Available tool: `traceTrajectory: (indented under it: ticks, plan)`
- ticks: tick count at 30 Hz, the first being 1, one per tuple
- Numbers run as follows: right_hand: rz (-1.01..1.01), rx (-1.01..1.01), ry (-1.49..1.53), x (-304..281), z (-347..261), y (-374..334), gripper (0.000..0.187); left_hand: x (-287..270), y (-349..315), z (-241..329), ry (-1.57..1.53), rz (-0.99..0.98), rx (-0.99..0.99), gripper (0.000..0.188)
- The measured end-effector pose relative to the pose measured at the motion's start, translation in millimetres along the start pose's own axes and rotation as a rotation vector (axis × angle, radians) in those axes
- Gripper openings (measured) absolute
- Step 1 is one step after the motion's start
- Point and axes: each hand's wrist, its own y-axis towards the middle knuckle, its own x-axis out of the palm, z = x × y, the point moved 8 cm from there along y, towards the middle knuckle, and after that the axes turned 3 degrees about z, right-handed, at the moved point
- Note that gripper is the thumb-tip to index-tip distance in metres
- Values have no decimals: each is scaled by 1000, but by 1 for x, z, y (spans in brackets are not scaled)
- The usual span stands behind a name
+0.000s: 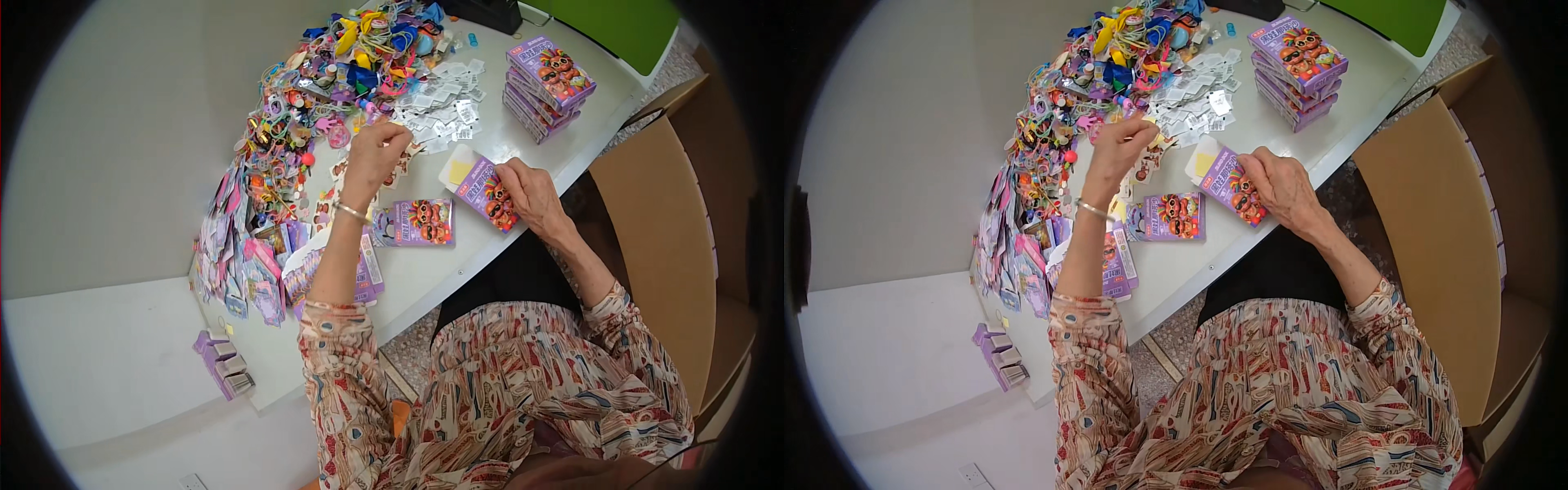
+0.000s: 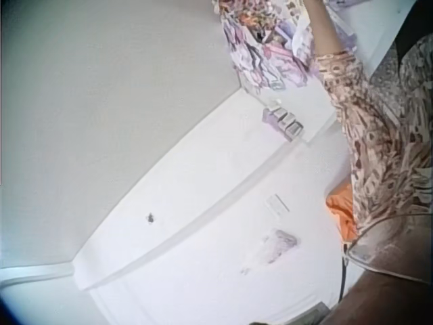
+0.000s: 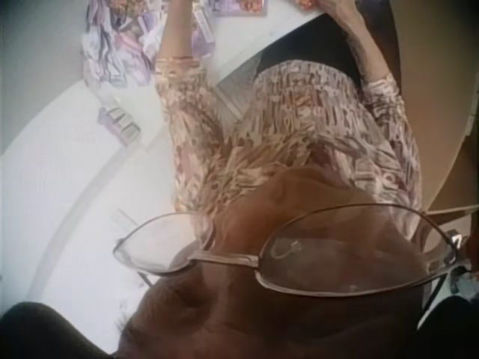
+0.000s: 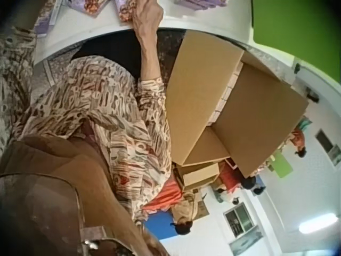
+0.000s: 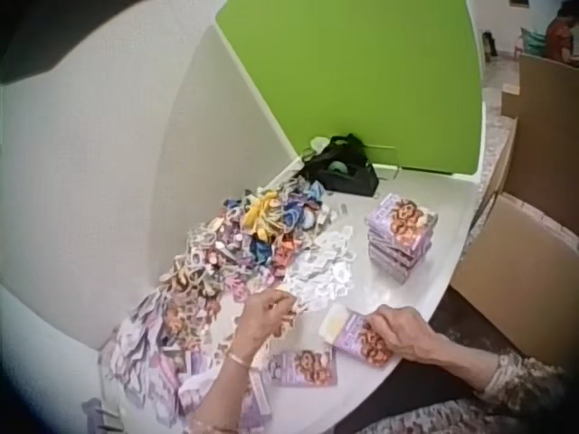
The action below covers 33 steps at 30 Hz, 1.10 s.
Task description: Manually packaging toy cards or stickers into individual packets and stacking them.
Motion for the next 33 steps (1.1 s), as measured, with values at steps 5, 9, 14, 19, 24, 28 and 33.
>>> traceTrajectory:
  ticks: [5, 9, 14, 19, 24, 28, 33]
  plan:
    - [-6, 133, 146, 0, 12, 1, 21, 25, 5, -5, 580, 308, 199, 32]
    - [-30, 221, 139, 2, 24, -1, 21, 36, 8, -1, 677, 385, 144, 30]
    - [13, 160, 99, -3, 14, 3, 24, 34, 10, -13, 536, 440, 130, 28]
    - [17, 137, 102, -1, 7, 8, 27, 6, 4, -30, 318, 375, 128, 26]
    - [-20, 253, 127, 1, 23, 7, 31, 13, -9, -2, -264, -10, -150, 25]
    - [-34, 196, 165, 6, 7, 14, 30, 21, -28, 55, 7, -43, 230, 19]
    - [-57, 83, 211, 12, -5, 13, 28, 36, -40, 59, 181, -158, 305, 19]
